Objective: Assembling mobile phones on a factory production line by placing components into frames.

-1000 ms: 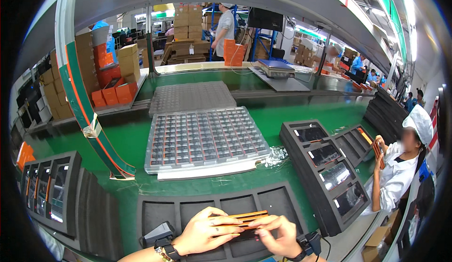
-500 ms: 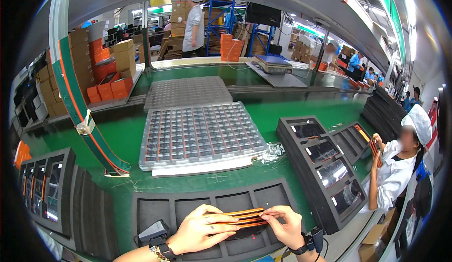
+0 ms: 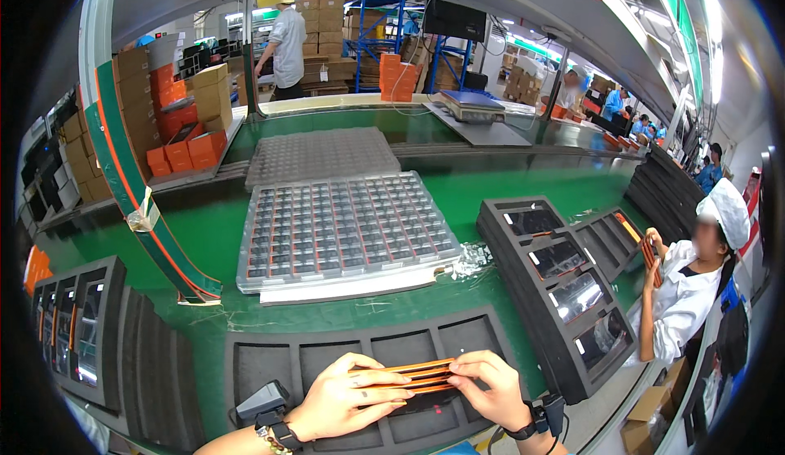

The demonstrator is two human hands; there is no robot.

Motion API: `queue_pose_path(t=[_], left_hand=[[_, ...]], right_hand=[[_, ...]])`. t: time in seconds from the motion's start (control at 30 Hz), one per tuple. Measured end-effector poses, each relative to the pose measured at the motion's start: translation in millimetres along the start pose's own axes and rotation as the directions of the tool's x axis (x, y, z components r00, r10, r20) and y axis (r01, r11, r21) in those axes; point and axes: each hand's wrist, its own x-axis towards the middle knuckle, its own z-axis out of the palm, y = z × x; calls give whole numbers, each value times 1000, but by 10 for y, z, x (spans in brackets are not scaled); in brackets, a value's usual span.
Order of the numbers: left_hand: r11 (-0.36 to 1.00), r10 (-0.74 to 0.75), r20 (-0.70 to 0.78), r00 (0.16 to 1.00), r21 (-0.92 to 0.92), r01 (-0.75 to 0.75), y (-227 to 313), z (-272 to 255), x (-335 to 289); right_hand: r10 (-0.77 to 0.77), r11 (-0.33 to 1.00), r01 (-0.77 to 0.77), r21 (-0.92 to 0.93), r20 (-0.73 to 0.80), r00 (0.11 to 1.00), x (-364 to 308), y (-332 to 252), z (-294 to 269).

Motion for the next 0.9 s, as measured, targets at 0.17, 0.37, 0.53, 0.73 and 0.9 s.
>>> queue_pose_path(t=[0.17,0.37,0.53,0.73,0.9], left_hand=[[1000,-1,-8,1000,-6,1,-18,10,6],[999,-25,-4,1000,-24,25,4,0,-3],[1000,-26,-22,999,5,27,-7,15,-28],[999,21,-36,999,30,-20,4,39,-15],[999,22,-55,998,30,-20,9,34,-34]], right_hand=[[-68,959,105,-262,145,987,-71,-22,-36],[-87,944,135,-300,169,982,-113,-53,-22],[-36,938,72,-339,111,993,-90,-131,28],[-250,924,230,-305,-27,968,149,-692,246],[-348,931,339,-134,-47,936,199,-599,364]])
